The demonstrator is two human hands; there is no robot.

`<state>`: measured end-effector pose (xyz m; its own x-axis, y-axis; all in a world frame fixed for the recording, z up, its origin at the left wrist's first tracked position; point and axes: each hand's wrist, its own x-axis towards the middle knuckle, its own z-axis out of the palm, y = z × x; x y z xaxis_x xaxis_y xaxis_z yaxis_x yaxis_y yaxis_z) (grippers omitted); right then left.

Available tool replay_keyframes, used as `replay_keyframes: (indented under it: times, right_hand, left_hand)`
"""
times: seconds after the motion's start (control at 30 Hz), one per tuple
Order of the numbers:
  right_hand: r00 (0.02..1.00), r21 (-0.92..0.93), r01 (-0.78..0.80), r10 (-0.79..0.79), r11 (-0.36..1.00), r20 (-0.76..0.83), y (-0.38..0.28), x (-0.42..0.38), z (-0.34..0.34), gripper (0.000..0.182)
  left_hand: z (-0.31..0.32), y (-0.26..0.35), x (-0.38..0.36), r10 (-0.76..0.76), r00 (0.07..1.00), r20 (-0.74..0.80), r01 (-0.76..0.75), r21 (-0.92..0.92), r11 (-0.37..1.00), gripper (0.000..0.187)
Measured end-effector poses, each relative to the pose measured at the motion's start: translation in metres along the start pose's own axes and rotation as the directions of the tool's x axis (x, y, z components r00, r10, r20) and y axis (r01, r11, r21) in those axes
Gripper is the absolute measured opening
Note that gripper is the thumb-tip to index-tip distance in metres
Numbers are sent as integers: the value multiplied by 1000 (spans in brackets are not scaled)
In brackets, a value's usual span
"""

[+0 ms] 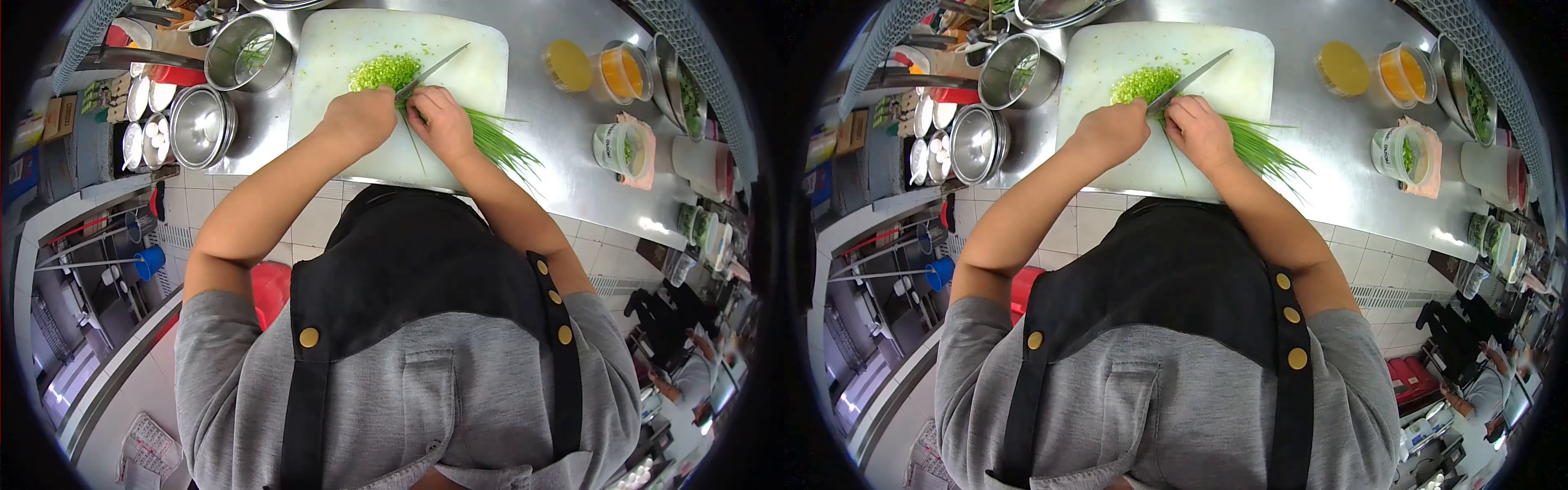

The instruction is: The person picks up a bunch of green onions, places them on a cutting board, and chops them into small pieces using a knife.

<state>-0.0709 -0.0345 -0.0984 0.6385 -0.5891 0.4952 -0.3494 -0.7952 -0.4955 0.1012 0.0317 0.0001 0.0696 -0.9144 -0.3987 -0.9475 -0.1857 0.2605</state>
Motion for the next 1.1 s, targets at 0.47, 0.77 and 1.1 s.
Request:
replay_keyframes:
  times: [0.47, 0.77, 1.1]
  right_hand:
    - [992, 34, -5, 1, 999, 124, -14, 1, -16, 33]
    - [992, -16, 13, -11, 1000, 129, -2, -15, -11, 28]
    - [996, 63, -27, 32, 998, -78, 1, -20, 0, 30]
  left_hand:
    - [42, -6, 15, -8, 998, -66, 5, -39, 999, 21]
    - [39, -23, 11, -64, 994, -88, 56, -94, 994, 22]
    - [52, 5, 7, -57, 985, -160, 47, -62, 997, 18]
